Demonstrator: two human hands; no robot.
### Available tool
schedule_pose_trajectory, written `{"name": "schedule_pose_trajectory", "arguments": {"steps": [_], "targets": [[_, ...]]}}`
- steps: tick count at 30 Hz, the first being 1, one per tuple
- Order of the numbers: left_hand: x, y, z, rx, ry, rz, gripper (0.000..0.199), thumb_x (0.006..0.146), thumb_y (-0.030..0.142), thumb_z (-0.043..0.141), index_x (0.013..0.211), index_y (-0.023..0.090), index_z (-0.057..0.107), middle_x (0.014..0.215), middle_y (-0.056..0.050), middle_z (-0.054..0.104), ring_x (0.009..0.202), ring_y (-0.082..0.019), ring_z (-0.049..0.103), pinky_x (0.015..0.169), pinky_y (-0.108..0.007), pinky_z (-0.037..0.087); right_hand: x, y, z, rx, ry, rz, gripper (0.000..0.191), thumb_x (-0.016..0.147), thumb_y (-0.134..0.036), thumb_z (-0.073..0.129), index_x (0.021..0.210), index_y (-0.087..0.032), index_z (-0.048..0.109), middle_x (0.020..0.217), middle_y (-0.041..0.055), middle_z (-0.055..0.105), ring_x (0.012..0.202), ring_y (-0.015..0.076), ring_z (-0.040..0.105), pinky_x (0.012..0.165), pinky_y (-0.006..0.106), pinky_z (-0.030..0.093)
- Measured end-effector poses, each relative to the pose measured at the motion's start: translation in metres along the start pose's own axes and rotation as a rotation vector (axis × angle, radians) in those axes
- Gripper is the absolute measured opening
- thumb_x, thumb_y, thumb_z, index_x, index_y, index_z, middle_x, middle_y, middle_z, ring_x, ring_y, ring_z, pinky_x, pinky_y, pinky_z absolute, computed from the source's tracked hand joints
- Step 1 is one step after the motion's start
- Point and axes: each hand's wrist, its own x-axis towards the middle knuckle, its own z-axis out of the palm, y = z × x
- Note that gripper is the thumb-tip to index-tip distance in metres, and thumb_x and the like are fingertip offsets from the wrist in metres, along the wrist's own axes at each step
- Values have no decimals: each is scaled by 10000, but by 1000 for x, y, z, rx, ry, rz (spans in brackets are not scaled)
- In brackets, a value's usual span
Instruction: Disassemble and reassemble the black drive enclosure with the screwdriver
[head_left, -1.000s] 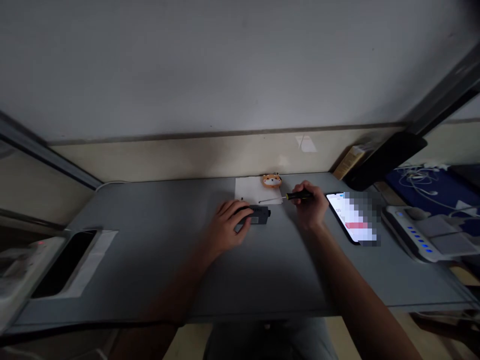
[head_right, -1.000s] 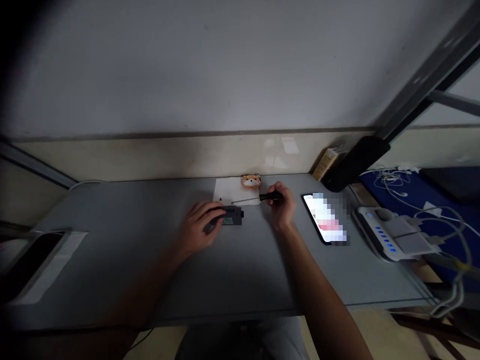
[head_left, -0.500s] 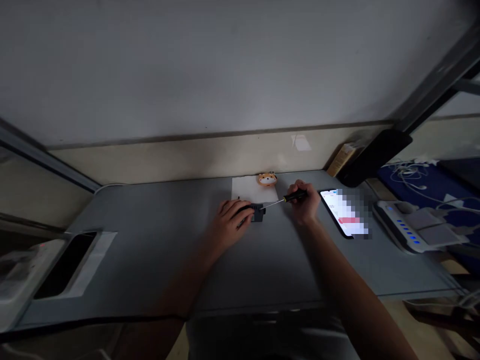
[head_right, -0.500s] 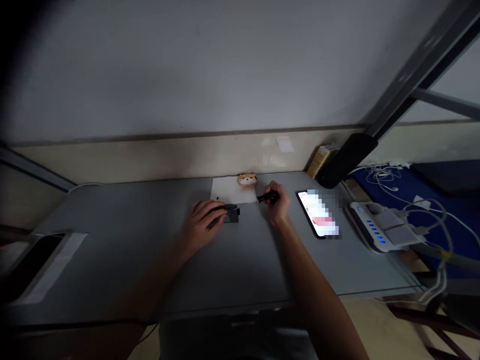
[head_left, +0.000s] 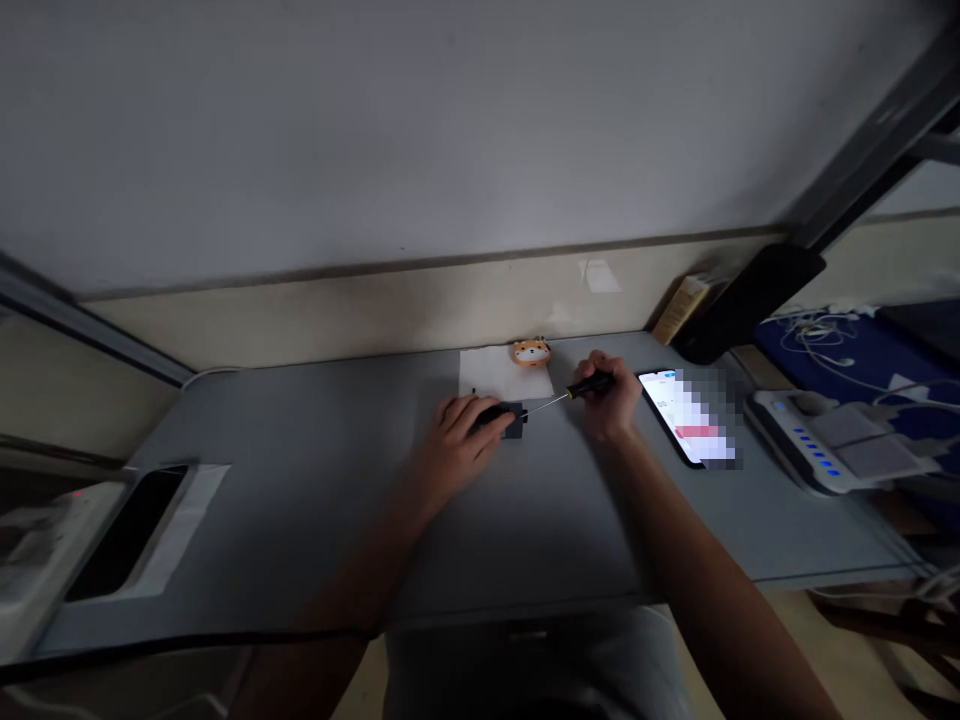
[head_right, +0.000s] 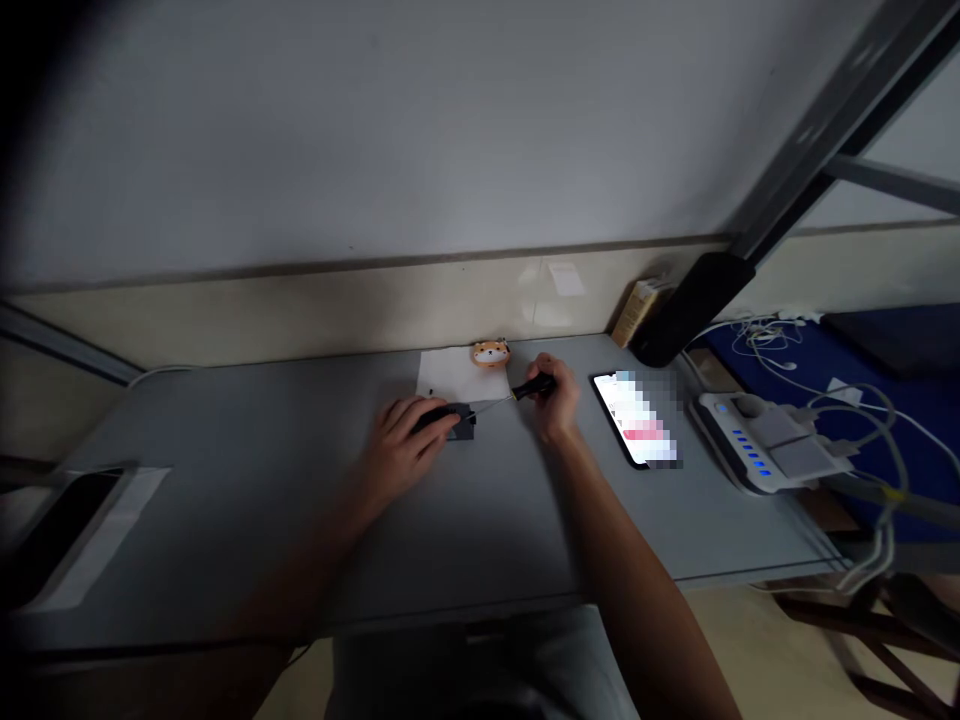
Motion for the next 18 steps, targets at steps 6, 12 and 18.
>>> {"name": "schedule_pose_trajectory", "arguments": {"steps": [6,12,18], "targets": [[4,3,-9,35,-113,12,311,1003,100,539,1207,259,712,1183,-73,759,1087,-234,675,1005,-409,471,4,0,-1,-102,129,-5,329,705,-513,618,608,-243,457,594,-28,470,509,102,394,428,245,287],[1,3,-3,-121,-92,11,401,1013,91,509,1348,245,665,1291,-75,754,1157,-220,675,1013,-384,519,-3,13,8,-398,-43,58,390,715,-611,733,721,-228,657,693,-7,641,618,133,514,544,260,398],[0,4,-5,-159,-6,-114,295,986,137,560,1229,224,703,1134,-71,773,1022,-217,716,920,-373,583,-13,24,12,-568,-311,-9,462,783,-698,687,810,-236,700,838,30,714,813,195,620,795,326,516]]}}
